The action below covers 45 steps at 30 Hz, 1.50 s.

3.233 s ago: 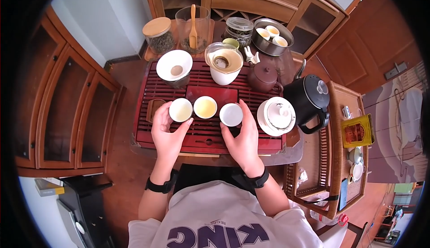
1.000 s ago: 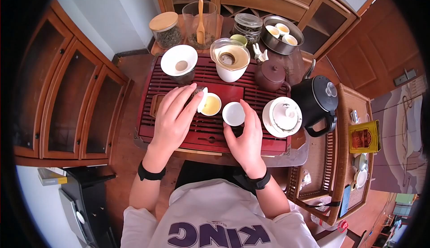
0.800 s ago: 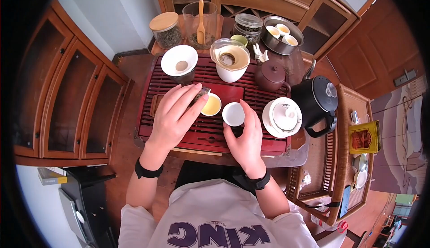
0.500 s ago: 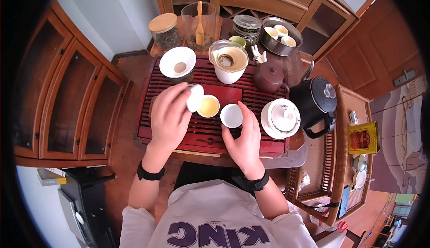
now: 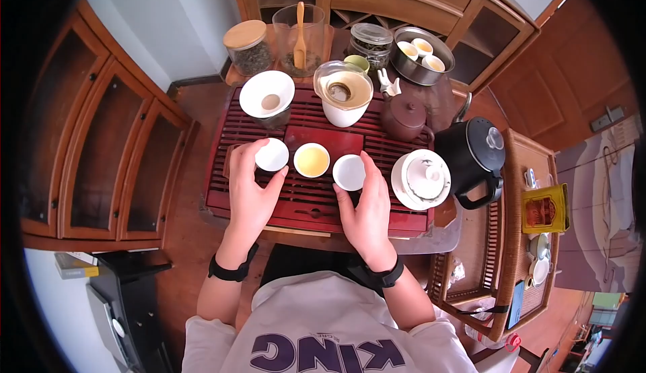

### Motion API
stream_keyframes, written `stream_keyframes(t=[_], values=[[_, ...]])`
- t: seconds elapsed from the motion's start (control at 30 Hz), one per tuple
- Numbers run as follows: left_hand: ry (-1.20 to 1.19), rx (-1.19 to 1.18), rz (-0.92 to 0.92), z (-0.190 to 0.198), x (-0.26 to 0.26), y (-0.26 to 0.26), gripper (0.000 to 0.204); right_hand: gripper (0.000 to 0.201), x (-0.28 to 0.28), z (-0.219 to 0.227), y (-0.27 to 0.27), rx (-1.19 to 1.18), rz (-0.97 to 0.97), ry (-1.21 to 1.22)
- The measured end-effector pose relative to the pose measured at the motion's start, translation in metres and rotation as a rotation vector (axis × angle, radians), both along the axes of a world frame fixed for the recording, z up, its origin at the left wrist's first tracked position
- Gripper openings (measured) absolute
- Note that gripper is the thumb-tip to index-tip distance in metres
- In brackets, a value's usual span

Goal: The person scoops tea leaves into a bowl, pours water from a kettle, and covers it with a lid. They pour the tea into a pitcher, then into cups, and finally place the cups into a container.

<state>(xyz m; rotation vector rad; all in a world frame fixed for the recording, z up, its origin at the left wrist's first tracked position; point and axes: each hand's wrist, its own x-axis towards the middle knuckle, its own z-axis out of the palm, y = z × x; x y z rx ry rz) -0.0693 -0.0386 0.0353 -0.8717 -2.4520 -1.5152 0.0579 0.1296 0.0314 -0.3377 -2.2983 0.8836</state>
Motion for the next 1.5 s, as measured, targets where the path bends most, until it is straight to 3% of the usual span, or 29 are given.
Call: stream_keyframes(t=[0.33,0.77,0.93,1.07,1.23,1.33,1.5], values=[[0.15,-0.107,0.046,-0.001,0.014,0.005,0.055,0.072,-0.002,0.002,0.0,0.084,0.01,-0.032],[0.302,-0.108,0.055,-0.013,0.015,0.004,0.055,0.081,-0.001,-0.001,-0.005,0.023,-0.029,-0.003],[0.302,-0.082,0.082,-0.013,0.015,0.005,0.053,0.082,0.004,0.013,-0.01,0.228,-0.114,0.025],[0.323,-0.062,0.125,-0.014,0.015,0.006,0.05,0.085,-0.004,0.032,-0.012,0.189,-0.002,0.119],[0.309,-0.045,0.097,-0.015,0.015,0.005,0.053,0.1,-0.028,0.044,-0.007,0.253,0.083,-0.061],[0.313,-0.025,0.096,-0.013,0.014,0.005,0.056,0.099,-0.035,0.048,-0.008,0.349,0.082,-0.2],[0.272,0.005,0.107,-0.014,0.015,0.006,0.056,0.074,-0.041,0.043,-0.012,0.358,0.06,-0.154]])
